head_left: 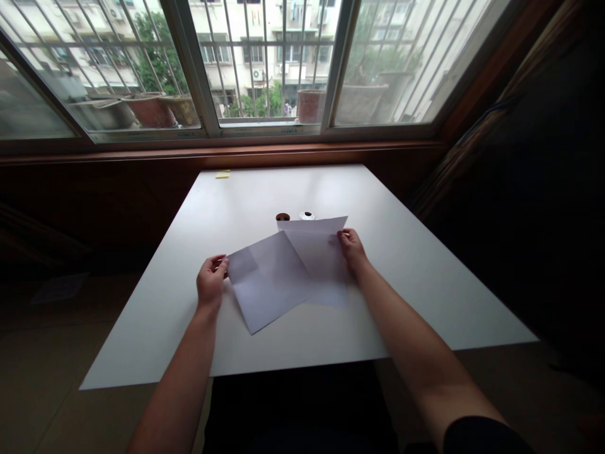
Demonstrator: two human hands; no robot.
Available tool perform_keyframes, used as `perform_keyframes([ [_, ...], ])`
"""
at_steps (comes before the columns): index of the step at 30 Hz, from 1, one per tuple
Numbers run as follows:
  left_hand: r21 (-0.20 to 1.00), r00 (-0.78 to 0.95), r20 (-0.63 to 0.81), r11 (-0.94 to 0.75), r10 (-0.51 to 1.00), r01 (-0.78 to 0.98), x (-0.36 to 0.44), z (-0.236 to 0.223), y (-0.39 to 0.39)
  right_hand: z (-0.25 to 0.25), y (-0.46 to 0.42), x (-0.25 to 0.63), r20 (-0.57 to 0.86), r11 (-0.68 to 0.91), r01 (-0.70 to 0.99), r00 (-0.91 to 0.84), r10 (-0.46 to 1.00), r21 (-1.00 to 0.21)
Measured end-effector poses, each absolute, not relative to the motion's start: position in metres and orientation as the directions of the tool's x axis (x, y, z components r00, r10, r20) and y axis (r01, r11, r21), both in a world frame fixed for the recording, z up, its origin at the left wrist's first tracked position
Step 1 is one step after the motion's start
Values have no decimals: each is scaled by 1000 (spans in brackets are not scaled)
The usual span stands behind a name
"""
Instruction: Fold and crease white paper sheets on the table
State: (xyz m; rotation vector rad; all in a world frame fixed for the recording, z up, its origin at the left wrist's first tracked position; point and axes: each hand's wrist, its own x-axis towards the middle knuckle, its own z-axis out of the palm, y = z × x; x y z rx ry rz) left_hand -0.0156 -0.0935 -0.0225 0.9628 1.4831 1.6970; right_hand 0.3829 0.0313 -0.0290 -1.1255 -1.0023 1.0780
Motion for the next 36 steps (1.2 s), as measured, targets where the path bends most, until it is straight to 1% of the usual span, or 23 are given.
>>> perform_keyframes([
  [4,987,-710,128,-156,692,26,-43,-27,-89,-32,29,424,92,130,-105,309,946,-986],
  [6,986,-784,148,-156,603,66,-60,-29,-87,-32,25,441,100,135,-80,347,932,-988],
  [9,984,-852,179,-101,491,149,-81,-29,-86,-34,19,458,105,129,-40,370,923,-991],
  [12,979,-912,195,-16,361,203,-94,-28,-85,-35,14,465,106,114,-3,351,930,-994],
  [14,964,-924,246,22,292,264,-98,-26,-86,-35,12,464,112,107,31,312,943,-994],
  [16,930,-903,338,53,266,364,-100,-24,-88,-36,11,463,129,113,75,276,953,-991],
  [18,856,-842,454,122,290,503,-97,-20,-92,-35,10,461,148,121,114,259,955,-986],
  [20,724,-730,576,186,367,664,-90,-16,-96,-34,10,460,152,122,130,257,955,-984],
  [21,651,-652,622,178,433,738,-84,-13,-98,-33,9,459,150,119,135,255,955,-984],
  [22,582,-551,649,124,524,803,-77,-11,-99,-32,8,458,149,117,137,253,956,-984],
  [23,526,-423,648,30,634,850,-70,-10,-101,-31,8,458,149,116,142,253,956,-983],
  [24,479,-262,611,-85,747,874,-62,-9,-102,-30,7,457,151,116,150,254,955,-982],
  [25,440,-89,543,-193,835,877,-55,-9,-103,-29,6,456,157,118,161,255,954,-980],
  [26,407,65,457,-274,887,871,-48,-10,-104,-28,4,455,162,120,174,254,953,-977],
  [27,383,175,372,-322,912,866,-42,-11,-105,-27,3,454,167,122,186,252,953,-975],
  [28,361,241,297,-343,924,867,-38,-12,-106,-26,1,453,169,122,197,248,954,-973],
  [29,344,267,241,-340,933,875,-36,-14,-106,-25,0,452,166,117,203,240,957,-972],
  [31,320,245,182,-293,952,901,-38,-18,-103,-23,-4,450,144,98,205,222,964,-974],
  [36,292,109,162,-153,981,944,-63,-23,-87,-22,-14,445,84,54,172,177,981,-984],
])
